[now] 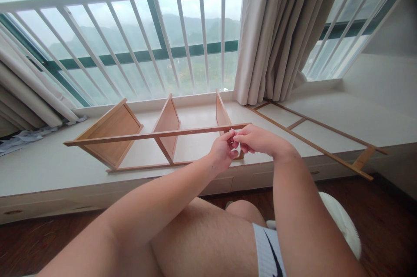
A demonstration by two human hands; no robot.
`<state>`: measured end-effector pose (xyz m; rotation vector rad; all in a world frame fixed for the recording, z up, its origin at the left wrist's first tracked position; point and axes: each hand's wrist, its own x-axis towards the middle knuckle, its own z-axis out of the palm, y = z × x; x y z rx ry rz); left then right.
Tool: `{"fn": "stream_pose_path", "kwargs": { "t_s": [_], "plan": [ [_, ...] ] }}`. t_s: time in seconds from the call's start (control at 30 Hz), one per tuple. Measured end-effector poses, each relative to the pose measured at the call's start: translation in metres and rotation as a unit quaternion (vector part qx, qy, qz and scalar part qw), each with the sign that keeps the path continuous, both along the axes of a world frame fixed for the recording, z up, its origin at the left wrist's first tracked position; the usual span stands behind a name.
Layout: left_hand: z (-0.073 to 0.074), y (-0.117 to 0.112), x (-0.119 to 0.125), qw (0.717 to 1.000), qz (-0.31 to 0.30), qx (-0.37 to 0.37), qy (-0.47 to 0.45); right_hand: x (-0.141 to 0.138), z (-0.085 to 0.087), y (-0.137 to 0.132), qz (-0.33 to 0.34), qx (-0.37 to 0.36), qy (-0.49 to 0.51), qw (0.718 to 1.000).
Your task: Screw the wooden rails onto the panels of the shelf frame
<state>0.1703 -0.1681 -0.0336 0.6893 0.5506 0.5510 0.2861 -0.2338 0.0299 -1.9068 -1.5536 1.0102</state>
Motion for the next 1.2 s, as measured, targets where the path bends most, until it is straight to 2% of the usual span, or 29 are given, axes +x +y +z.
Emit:
{"fn": "stream_pose_path", "kwargs": {
  "t_s": [0.1, 0.43, 0.67, 0.9, 1.2],
  "plan": [
    [-0.0012, -0.0008, -0.0001, 1.000, 0.004, 0.008, -0.001, 0.0005, -0.0004, -0.0006, 0.013, 0.005, 0.019, 1.000],
    [-0.0010, -0.0037, 0.0012, 0.999, 0.042, 0.002, -0.021, 0.0055, 0.0022, -0.0039, 0.038, 0.025, -0.025, 0.999],
    [0.0008, -0.0035, 0.0001, 0.999, 0.034, -0.002, -0.034, 0.0050, -0.0052, 0.0002, 0.007, 0.077, -0.079, 0.994],
    [0.0014, -0.0027, 0.0004, 0.998, 0.033, -0.027, -0.039, 0.0012, -0.0002, -0.0015, -0.013, 0.105, -0.162, 0.981],
    [-0.0016, -0.0020, 0.0013, 0.998, 0.035, -0.020, -0.047, -0.0019, 0.0030, -0.0009, -0.013, 0.114, -0.179, 0.977]
  ]
}}
